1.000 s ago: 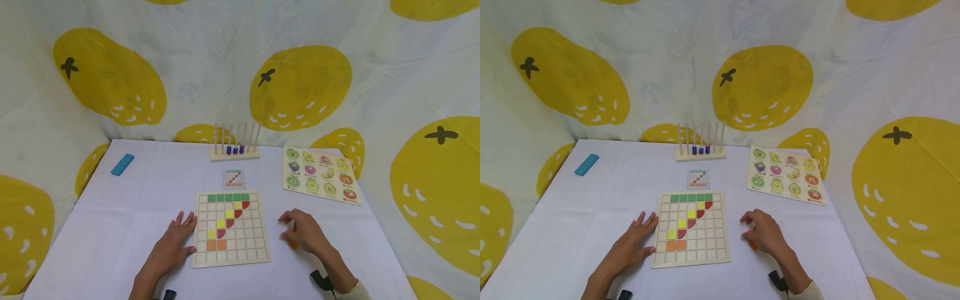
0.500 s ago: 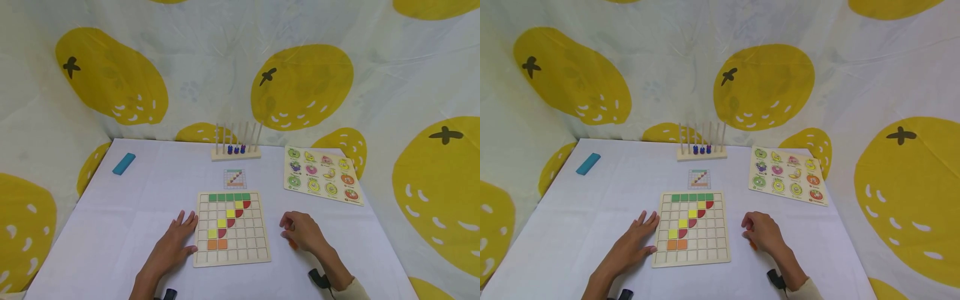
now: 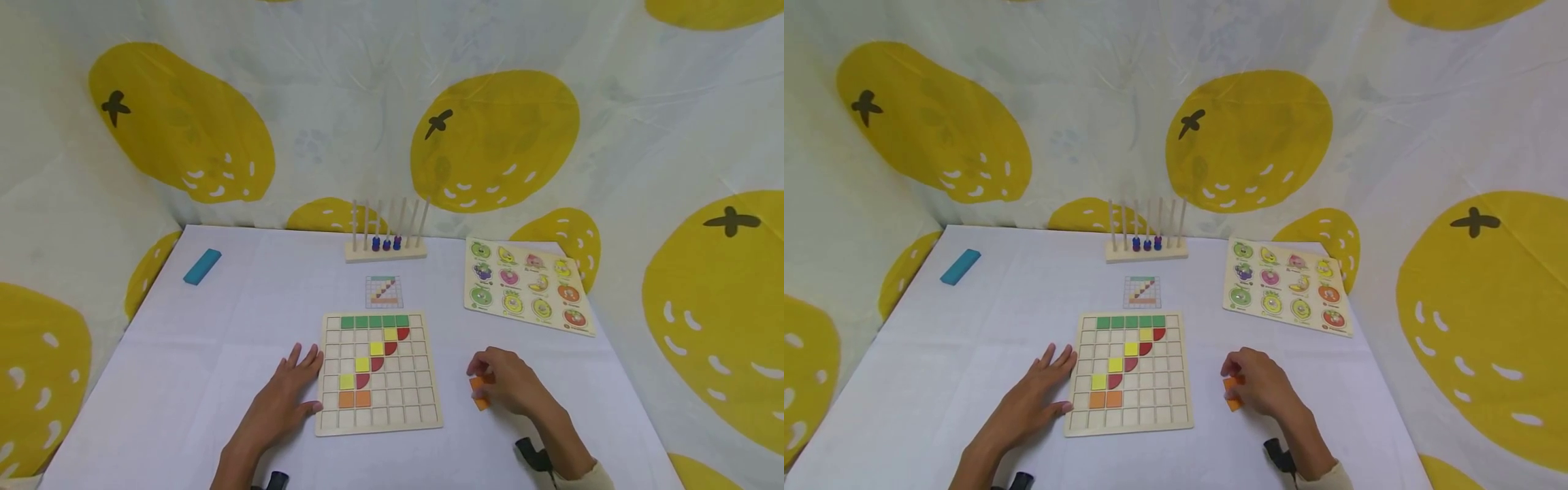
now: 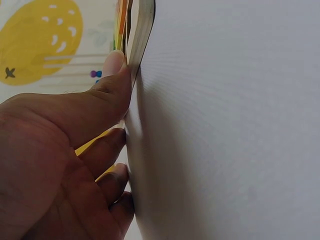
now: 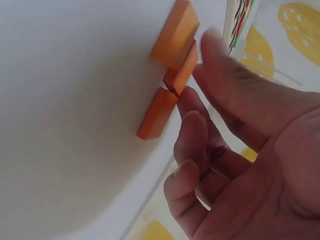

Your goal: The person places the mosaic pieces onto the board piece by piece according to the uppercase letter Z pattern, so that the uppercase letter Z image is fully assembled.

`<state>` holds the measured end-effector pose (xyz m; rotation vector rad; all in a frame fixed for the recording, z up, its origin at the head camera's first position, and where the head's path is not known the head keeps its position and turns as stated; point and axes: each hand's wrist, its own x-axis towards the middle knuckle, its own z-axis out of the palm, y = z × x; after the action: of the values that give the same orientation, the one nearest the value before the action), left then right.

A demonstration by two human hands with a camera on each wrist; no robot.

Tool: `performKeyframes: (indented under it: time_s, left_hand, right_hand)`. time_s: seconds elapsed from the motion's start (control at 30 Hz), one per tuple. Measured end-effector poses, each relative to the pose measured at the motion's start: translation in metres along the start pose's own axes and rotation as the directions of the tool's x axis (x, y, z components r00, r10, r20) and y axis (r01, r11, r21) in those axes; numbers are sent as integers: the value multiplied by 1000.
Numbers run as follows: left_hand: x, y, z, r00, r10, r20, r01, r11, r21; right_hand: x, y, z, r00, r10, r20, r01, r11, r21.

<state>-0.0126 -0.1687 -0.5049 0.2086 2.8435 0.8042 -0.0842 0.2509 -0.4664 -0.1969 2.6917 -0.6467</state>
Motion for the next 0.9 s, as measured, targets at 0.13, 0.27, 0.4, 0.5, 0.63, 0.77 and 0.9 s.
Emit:
performKeyframes:
  time_s: [0.13,0.27,0.4,0.5,0.63,0.77,0.9]
  left_hand:
    - [-1,0,0,1000,4,-1,-4,1000,5]
    - [-1,0,0,1000,7,-7,-7,1000,0]
    - [-1,0,-1,1000,10,-8,-10,1000,-10]
    - [-2,0,-1,1000,9,-5,-9,1000,-15]
    - [-2,1,-2,1000,5,-6,-5,1000,-17]
    - [-2,2,-1,1000,2,-9,-2,1000,-14]
    - [-2,1,-1,1000,-3,-10,2,1000,-12]
  right_hand:
    - [-1,2,-1,1000,-10,-1,10,1000,-4]
    - [0,0,0,1000,-15,-10,16,1000,27]
    - [1,-6,4,999,-38,-27,40,997,66]
    - [2,-15,7,996,-75,-50,79,993,88]
    - [4,-32,14,989,-130,-75,138,985,103]
    - [4,-53,23,976,-204,-80,212,971,108]
    - [3,-73,28,958,-278,-65,284,952,118]
